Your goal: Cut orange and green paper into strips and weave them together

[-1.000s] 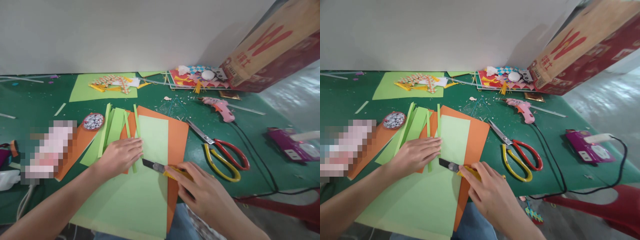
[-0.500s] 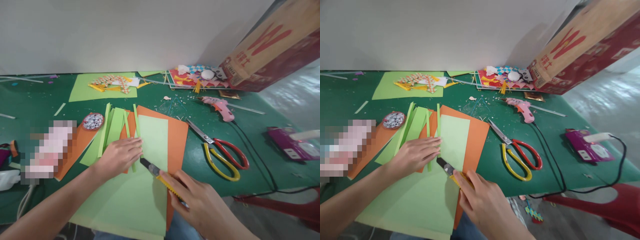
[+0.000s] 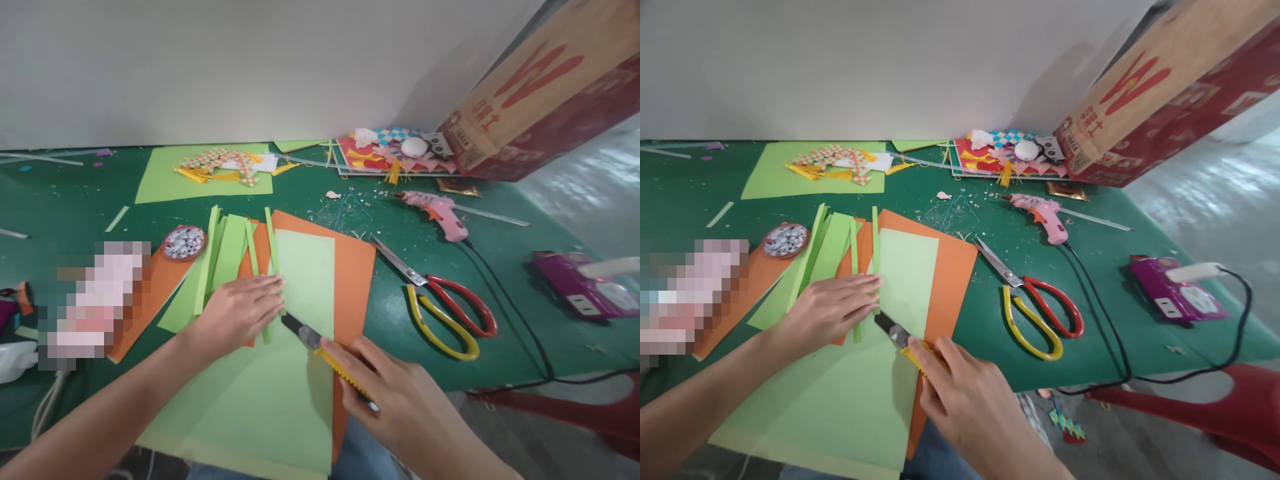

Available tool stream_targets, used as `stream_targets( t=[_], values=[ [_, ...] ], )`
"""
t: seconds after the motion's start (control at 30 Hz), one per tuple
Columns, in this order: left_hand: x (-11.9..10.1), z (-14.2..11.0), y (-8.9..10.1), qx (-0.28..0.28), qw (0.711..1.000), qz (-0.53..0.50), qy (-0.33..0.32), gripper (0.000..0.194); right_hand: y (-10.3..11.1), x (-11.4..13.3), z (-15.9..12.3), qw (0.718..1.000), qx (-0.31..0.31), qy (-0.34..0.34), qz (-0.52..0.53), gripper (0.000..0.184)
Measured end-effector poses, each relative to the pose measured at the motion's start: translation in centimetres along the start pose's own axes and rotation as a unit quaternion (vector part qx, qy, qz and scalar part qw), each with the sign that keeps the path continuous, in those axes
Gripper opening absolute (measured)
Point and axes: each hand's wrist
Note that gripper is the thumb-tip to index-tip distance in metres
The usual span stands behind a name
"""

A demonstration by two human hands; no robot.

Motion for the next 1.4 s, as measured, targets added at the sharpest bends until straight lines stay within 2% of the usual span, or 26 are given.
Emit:
stream_targets(
  t=[0.53,0.93,1.1,1.4],
  values=[
    [0.0,0.1,-0.2,-0.019,1.0,-0.019,-0.001,0.019,-0.4,-0.4,0.8,1.0,-0.009,-0.003,-0.014,0.037],
    [0.1,0.1,-0.1,-0.015,1.0,-0.006,0.002,0.019,-0.6,-0.8,0.2,0.999,-0.022,-0.008,-0.037,0.037],
    [0.1,0.1,0.1,-0.007,1.0,0.003,-0.006,0.032,-0.5,-0.9,0.2,0.999,-0.016,-0.014,-0.024,0.038],
    [0.3,0.1,-0.1,-0.003,1.0,-0.012,0.004,0.023,0.1,-1.2,-0.9,1.0,0.003,-0.002,0.002,0.038]
  ],
)
Point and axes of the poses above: each hand's wrist, its own z-axis towards the middle knuckle, its own y-axis out of the back of the hand, x = y × z, and after that the axes turned 10 degrees about y, right-handed
